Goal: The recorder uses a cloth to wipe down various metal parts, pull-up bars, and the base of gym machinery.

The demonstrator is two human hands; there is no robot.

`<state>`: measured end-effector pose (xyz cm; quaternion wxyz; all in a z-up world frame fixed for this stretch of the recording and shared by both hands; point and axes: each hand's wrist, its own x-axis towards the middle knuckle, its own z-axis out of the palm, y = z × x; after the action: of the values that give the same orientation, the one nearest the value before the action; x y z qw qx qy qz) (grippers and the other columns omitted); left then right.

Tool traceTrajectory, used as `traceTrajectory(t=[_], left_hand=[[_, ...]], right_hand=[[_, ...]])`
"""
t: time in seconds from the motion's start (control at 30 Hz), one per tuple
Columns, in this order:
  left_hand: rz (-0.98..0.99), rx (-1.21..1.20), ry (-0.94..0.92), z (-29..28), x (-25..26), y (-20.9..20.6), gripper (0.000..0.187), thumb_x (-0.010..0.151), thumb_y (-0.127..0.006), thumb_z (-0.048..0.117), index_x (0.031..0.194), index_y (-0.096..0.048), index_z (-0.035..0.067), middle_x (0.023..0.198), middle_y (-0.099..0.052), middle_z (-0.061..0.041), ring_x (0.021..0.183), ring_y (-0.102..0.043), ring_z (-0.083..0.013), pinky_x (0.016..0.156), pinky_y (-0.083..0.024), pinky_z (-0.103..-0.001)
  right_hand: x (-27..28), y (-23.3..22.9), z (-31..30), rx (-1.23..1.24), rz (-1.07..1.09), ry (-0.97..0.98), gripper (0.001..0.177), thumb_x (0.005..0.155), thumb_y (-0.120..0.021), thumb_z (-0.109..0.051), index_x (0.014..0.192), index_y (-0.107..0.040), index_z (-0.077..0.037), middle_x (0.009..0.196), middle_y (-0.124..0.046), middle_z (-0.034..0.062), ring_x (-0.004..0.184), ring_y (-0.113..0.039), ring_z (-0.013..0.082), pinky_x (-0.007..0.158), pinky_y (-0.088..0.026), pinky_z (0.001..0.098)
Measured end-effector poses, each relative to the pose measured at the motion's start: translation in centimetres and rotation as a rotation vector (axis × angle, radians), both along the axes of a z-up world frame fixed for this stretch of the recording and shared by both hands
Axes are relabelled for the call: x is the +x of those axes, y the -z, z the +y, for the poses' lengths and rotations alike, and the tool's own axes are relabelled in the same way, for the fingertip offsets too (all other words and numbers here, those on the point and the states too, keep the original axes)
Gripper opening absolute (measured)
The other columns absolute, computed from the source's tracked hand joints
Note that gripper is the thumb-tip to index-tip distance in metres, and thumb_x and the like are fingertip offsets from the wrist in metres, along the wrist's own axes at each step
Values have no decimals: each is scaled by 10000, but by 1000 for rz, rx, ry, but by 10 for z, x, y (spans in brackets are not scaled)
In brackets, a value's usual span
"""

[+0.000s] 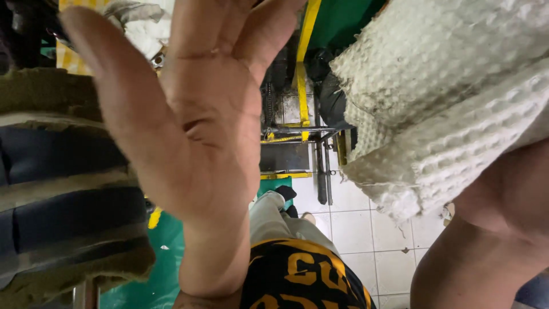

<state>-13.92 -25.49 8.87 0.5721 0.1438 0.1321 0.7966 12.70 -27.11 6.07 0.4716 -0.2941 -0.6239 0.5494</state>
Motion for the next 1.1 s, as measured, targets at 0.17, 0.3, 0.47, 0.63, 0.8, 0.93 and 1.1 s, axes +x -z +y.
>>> traceTrajectory(t=[0.17, 0.3, 0.47, 0.63, 0.8, 0.93, 1.1], left_hand=[[150, 70, 21, 27, 2, 25, 867, 1027, -202, 605, 1559, -357, -63, 1538, -419, -297, 1380, -466, -461, 1234, -342, -556], [265, 140, 46, 35, 3, 30, 815, 1057, -234, 580, 1546, -388, -53, 1531, -441, -275, 1377, -485, -431, 1229, -353, -533], [401, 221, 72, 24, 7, 19, 749, 1095, -275, 552, 1530, -427, -39, 1522, -466, -246, 1372, -509, -392, 1223, -367, -503], [522, 316, 127, 41, 24, 24, 684, 1132, -317, 526, 1513, -465, -22, 1512, -491, -215, 1367, -531, -352, 1216, -381, -473], [623, 460, 203, 78, 54, 31, 619, 1169, -360, 503, 1497, -503, -3, 1503, -515, -183, 1363, -552, -311, 1210, -394, -441], [692, 596, 242, 118, 96, 34, 569, 1199, -395, 486, 1484, -533, 14, 1495, -533, -156, 1359, -568, -277, 1205, -403, -416], [701, 519, 369, 136, 134, 34, 645, 1155, -406, 547, 1522, -510, 27, 1556, -528, -161, 1362, -565, -269, 1228, -417, -411]], right_hand=[[-5, -8, -1, 30, 63, -43, 688, 1120, -493, -501, 1581, -291, -32, 1574, -398, 122, 1482, -430, 271, 1241, -418, 475], [137, 104, 66, -118, 117, 68, 648, 1093, -534, -454, 1490, -352, 24, 1279, -440, 142, 1128, -420, 259, 1018, -422, 512], [140, 67, 55, -142, 141, 114, 709, 1074, -519, -482, 1527, -274, 4, 1398, -445, 116, 1254, -422, 243, 1103, -375, 520], [1, -31, 8, 124, 21, 158, 787, 1099, -471, -583, 1619, -326, -10, 1539, -446, 98, 1402, -443, 270, 1205, -403, 507], [31, -25, 19, 231, 96, 249, 565, 1191, -433, -501, 1536, -377, -57, 1491, -471, 82, 1416, -452, 249, 1223, -378, 453], [63, -31, 48, 239, 228, 280, 483, 1206, -409, -424, 1515, -422, -53, 1485, -473, 95, 1432, -446, 247, 1248, -337, 427], [67, -43, 68, 215, 300, 269, 485, 1166, -388, -369, 1544, -435, -70, 1538, -444, 82, 1497, -410, 233, 1295, -296, 409]])
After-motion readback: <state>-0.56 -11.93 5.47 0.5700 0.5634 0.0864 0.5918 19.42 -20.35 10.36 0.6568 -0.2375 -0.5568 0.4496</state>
